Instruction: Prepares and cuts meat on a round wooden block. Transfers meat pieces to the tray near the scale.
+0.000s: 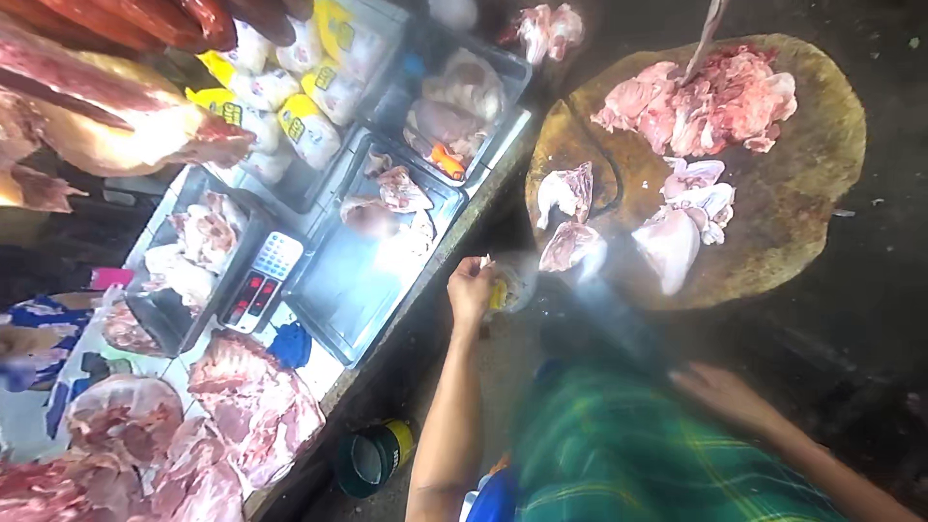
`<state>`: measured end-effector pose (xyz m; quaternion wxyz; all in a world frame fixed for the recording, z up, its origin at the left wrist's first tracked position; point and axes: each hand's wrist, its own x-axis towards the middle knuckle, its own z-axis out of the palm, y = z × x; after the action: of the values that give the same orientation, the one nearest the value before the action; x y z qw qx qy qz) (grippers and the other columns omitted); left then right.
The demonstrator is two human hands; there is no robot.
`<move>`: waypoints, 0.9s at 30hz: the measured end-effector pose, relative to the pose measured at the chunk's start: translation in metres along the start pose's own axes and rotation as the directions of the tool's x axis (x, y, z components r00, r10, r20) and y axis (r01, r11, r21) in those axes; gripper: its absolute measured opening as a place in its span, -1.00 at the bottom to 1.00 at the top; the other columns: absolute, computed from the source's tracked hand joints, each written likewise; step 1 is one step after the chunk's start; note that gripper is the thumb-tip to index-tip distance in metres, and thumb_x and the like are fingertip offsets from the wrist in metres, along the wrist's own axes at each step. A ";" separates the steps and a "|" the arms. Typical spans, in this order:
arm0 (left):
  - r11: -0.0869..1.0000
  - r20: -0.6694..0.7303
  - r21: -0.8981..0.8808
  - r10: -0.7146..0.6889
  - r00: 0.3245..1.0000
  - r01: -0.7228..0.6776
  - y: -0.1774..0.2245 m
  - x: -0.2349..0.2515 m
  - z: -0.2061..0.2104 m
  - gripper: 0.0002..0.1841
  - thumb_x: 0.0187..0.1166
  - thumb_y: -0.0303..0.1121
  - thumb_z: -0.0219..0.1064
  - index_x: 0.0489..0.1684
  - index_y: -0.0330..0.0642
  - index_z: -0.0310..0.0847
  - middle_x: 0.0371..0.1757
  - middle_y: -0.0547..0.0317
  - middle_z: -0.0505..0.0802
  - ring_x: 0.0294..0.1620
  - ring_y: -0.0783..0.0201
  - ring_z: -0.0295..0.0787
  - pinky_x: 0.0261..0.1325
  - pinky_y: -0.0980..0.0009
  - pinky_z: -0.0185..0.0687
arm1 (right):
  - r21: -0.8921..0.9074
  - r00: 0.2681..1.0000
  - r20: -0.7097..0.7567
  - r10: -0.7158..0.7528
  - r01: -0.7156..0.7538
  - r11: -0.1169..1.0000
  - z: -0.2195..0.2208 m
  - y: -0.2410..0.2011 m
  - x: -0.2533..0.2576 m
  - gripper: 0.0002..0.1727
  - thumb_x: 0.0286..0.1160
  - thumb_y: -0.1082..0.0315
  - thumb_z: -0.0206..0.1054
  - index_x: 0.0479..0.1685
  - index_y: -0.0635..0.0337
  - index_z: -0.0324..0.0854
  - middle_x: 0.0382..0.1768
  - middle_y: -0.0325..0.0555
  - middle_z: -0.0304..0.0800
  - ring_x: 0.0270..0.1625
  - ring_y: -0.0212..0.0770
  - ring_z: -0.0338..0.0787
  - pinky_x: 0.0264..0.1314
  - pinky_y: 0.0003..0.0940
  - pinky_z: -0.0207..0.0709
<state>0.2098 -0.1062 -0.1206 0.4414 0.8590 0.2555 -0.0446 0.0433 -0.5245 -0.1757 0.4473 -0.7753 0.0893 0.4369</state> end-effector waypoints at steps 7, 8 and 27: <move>0.921 0.088 0.212 -0.350 0.933 0.326 -0.092 0.059 0.006 -0.66 0.49 -0.15 0.47 0.01 -0.25 0.80 -0.15 -0.02 0.95 -0.18 0.07 0.94 0.02 -0.01 0.85 | 0.119 0.971 -0.240 0.002 0.028 0.993 0.001 -0.020 0.005 -0.42 0.71 -0.28 0.12 0.14 0.08 0.62 -0.58 -0.18 0.60 -0.63 -0.21 0.62 -0.54 -0.17 0.60; 0.898 0.083 0.279 -0.374 0.924 0.339 -0.103 0.068 0.008 -0.60 0.44 -0.07 0.52 -0.09 -0.28 0.80 -0.15 -0.08 0.93 -0.15 0.01 0.92 0.04 -0.07 0.82 | 0.110 0.966 -0.257 0.005 0.024 0.994 0.001 -0.021 0.007 -0.41 0.71 -0.29 0.11 0.12 0.08 0.62 -0.57 -0.18 0.61 -0.63 -0.20 0.62 -0.53 -0.16 0.61; 0.996 0.467 0.088 -0.030 0.884 -0.012 0.006 0.009 0.102 -0.57 0.39 -0.20 0.54 0.10 -0.33 0.70 -0.17 -0.10 0.90 -0.22 0.08 0.86 -0.13 0.04 0.79 | -0.098 0.921 -0.386 0.052 -0.097 0.990 0.016 -0.025 -0.001 -0.22 0.66 -0.43 -0.01 0.34 0.12 0.55 -0.11 0.13 0.79 0.02 0.14 0.80 0.12 0.27 0.60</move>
<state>0.2358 -0.1849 -0.1802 0.4513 0.8404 0.1434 -0.2634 0.0466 -0.4980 -0.1624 0.3590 -0.8661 0.1791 0.2982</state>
